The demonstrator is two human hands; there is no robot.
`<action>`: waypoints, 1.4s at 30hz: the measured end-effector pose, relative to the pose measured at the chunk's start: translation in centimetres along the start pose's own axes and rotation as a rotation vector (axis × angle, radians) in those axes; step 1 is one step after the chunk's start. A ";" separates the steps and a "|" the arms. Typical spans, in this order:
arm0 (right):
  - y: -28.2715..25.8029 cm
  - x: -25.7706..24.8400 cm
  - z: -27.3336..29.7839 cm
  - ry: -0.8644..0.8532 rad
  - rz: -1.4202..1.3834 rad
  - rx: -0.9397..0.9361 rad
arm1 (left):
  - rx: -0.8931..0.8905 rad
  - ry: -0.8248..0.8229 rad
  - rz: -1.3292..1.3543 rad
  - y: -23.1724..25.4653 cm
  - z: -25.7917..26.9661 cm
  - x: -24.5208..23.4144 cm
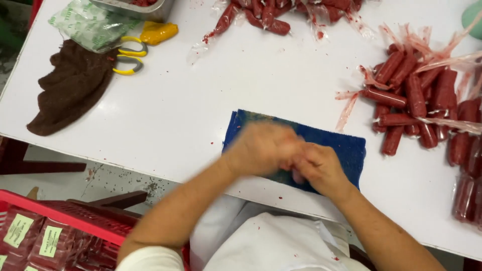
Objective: Manually wrapping and sealing small cylindrical products in plastic film at a high speed.
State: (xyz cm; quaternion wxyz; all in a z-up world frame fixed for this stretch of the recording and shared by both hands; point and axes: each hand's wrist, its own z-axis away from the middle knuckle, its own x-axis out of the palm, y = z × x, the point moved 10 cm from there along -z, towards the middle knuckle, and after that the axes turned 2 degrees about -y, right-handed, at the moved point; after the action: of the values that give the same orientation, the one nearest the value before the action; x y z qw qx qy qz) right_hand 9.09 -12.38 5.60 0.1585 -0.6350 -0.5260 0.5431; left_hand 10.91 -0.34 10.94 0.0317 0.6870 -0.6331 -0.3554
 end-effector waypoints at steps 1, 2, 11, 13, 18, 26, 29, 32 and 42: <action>1.2 0.9 0.0 -0.075 -0.285 0.139 | 0.152 -0.039 -0.282 -0.8 0.1 -0.4; 2.1 -0.8 0.7 -0.080 -0.289 0.143 | 0.144 -0.040 -0.283 -4.5 -0.1 -1.4; 18.5 -24.1 5.3 0.253 0.149 0.724 | 0.117 -0.515 -0.936 -27.4 -5.2 -7.6; 17.3 -25.4 6.5 0.442 0.426 0.709 | -0.106 -0.695 -0.724 -28.4 -5.4 -5.5; 2.7 -8.3 -7.4 -0.102 0.592 0.229 | -0.548 -0.477 0.001 -21.6 -8.0 -3.9; 3.2 0.0 -10.1 0.198 -1.344 0.370 | -1.044 -0.613 1.230 -5.7 0.6 2.3; -0.2 -4.0 -8.9 0.263 -1.281 0.323 | -0.970 -0.570 0.971 -4.7 2.1 -0.3; -7.7 -9.6 -8.3 0.359 -0.406 0.009 | -1.092 -0.596 0.760 -4.2 3.8 -1.4; -11.4 3.5 -6.1 -0.353 1.172 -0.437 | -1.091 -0.483 0.628 -2.1 4.5 -3.0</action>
State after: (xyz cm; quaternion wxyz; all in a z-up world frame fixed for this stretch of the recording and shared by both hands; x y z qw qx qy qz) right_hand 8.19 -2.64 14.79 -0.3859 -0.7355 -0.2087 0.5163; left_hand 10.45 4.56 7.86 0.3335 0.2568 -0.5218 -0.7420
